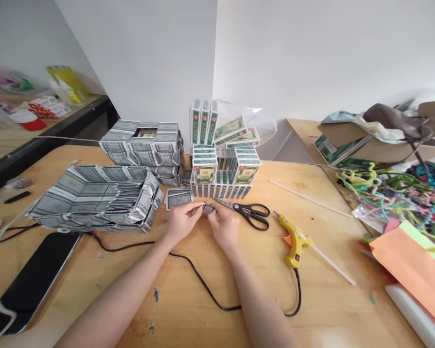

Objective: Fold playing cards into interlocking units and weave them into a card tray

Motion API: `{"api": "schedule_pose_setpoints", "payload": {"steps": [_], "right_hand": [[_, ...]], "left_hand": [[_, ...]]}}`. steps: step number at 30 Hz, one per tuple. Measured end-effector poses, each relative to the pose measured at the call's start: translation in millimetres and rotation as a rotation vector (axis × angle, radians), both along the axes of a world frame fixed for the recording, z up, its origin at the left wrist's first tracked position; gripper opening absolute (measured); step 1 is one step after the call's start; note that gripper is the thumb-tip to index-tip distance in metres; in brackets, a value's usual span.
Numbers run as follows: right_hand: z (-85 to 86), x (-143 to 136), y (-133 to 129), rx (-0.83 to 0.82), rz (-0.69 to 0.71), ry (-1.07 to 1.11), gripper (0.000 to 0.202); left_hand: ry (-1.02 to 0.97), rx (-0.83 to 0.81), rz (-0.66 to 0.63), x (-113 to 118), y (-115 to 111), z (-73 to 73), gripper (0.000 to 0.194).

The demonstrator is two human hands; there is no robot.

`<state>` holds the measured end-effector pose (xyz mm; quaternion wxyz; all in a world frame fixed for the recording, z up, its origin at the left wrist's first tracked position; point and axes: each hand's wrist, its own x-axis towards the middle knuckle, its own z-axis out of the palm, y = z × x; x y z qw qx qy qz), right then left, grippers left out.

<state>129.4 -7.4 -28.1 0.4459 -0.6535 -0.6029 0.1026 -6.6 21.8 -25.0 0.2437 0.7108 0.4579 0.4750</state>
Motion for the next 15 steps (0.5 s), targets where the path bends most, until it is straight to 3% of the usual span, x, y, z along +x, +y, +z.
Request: {"api": "schedule_pose_setpoints", "payload": {"steps": [9, 15], "right_hand": [[4.0, 0.7, -0.7, -0.031, 0.081, 0.107, 0.023], [-0.7, 3.8, 0.9, 0.062, 0.061, 0.095, 0.02]], "left_hand": [[0.012, 0.015, -0.017, -1.9, 0.5, -0.8, 0.017], [0.014, 0.012, -0.035, 0.0, -0.2, 0.4, 0.013]]}}
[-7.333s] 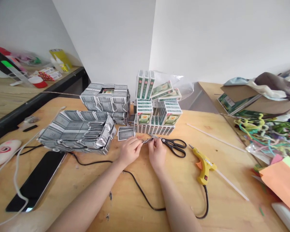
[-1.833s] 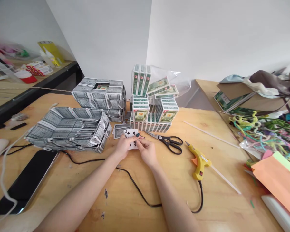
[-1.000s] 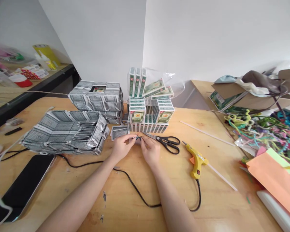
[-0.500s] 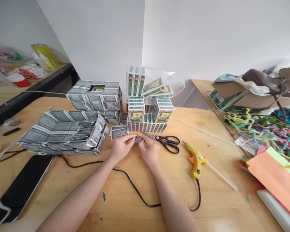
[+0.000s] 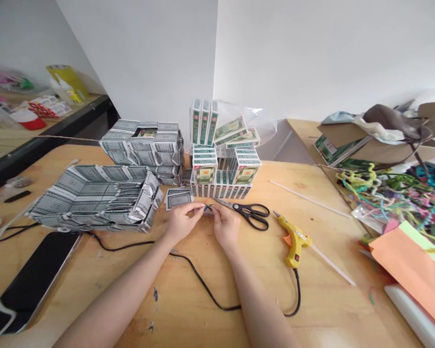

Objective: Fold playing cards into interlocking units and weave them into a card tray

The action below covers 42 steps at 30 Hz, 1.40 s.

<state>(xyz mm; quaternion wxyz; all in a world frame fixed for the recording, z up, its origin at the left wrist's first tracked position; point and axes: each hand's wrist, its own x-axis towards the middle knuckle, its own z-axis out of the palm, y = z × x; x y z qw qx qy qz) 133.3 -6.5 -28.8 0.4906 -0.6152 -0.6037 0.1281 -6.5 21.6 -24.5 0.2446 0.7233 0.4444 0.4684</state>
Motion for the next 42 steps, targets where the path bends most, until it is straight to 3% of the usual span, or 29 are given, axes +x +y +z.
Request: {"api": "schedule_pose_setpoints", "payload": {"steps": [17, 35, 42], "right_hand": [[-4.4, 1.4, 0.6, 0.002, -0.035, 0.005, 0.019], [-1.8, 0.7, 0.2, -0.062, -0.038, 0.052, 0.021], [-0.6, 0.3, 1.3, -0.049, -0.022, 0.071, 0.019]], "left_hand": [[0.044, -0.115, 0.074, 2.1, -3.1, 4.6, 0.026], [-0.017, -0.177, -0.076, -5.0, 3.1, 0.4, 0.022], [-0.015, -0.152, -0.027, -3.8, 2.4, -0.2, 0.015]]}}
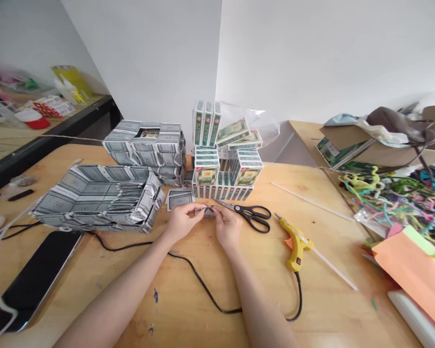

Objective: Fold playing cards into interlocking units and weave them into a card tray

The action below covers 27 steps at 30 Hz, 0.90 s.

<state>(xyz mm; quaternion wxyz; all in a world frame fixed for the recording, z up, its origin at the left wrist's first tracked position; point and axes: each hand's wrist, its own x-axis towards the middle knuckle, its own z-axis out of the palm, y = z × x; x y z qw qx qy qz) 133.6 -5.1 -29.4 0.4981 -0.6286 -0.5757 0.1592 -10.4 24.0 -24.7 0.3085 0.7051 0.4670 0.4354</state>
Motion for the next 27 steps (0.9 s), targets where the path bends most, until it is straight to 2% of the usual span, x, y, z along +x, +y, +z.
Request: {"api": "schedule_pose_setpoints", "payload": {"steps": [10, 16, 27], "right_hand": [[3.6, -2.1, -2.6, 0.033, 0.057, -0.064, 0.024], [4.0, -1.7, -2.0, -0.011, 0.043, -0.117, 0.026], [-3.8, 0.2, -1.2, -0.037, 0.043, -0.099, 0.025]], "left_hand": [[0.069, 0.032, 0.072, -0.8, 1.1, -1.5, 0.025], [0.053, -0.021, 0.056, -1.7, 2.3, -2.3, 0.025], [-0.003, -0.014, 0.023, -1.2, 2.3, -2.4, 0.017]]}}
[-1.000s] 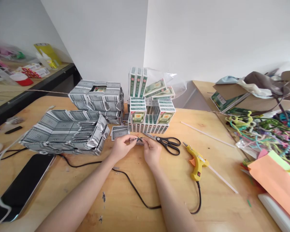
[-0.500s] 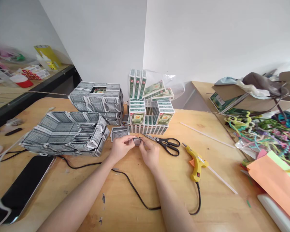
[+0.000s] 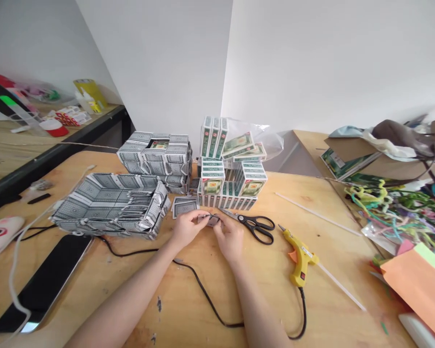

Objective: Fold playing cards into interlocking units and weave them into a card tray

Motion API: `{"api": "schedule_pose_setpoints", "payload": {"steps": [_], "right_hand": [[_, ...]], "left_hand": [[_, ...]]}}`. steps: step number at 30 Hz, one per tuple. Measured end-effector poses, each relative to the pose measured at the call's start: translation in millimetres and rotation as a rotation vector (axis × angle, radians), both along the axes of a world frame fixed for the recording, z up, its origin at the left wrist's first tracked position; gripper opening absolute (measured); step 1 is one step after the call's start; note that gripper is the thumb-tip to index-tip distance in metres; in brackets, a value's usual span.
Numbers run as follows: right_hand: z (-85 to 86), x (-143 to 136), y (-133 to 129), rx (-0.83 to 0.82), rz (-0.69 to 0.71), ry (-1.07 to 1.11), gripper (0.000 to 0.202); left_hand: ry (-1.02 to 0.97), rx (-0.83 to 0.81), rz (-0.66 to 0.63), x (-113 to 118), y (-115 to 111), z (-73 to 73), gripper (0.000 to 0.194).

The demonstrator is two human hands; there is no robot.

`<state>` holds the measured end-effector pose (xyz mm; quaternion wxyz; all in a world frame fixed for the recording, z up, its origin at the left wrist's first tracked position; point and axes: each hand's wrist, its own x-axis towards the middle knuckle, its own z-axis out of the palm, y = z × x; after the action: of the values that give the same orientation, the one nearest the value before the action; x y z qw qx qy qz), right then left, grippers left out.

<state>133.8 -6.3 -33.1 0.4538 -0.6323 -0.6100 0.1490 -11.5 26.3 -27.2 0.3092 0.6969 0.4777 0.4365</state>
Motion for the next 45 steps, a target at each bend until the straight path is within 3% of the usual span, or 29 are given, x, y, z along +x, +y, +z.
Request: {"api": "schedule_pose_setpoints", "payload": {"steps": [9, 17, 19, 23, 28, 30, 35, 41, 45], "right_hand": [[4.0, 2, 5, -0.028, 0.031, 0.23, 0.023], [8.2, 8, 3, -0.189, 0.191, 0.369, 0.02], [7.9, 8, 3, -0.183, 0.172, 0.378, 0.02], [6.6, 9, 8, -0.159, 0.098, 0.427, 0.024], [8.4, 4, 6, -0.16, -0.017, 0.644, 0.031], [9.9, -5, -1, -0.198, -0.018, 0.735, 0.032], [14.4, -30, -19, -0.341, 0.084, 0.918, 0.028], [18.1, -32, -26, -0.419, 0.234, 0.939, 0.035], [16.2, -31, -28, -0.401, 0.248, 0.875, 0.03]], "left_hand": [[0.002, -0.127, -0.028, -1, 0, 3.3, 0.022], [-0.134, -0.434, -0.271, -14, 5, 9.8, 0.025], [-0.178, -0.466, -0.303, -15, 8, 12.5, 0.025], [-0.354, -0.522, -0.217, -14, 6, 22.8, 0.027], [-0.561, -0.709, -0.203, -15, -21, 26.8, 0.037], [-0.545, -0.69, -0.132, -15, -32, 21.3, 0.032], [-0.466, -0.427, 0.154, -19, -34, 6.5, 0.025], [-0.338, -0.325, 0.14, -22, -29, -1.7, 0.023], [-0.294, -0.257, 0.195, -16, -33, -8.2, 0.026]]}}
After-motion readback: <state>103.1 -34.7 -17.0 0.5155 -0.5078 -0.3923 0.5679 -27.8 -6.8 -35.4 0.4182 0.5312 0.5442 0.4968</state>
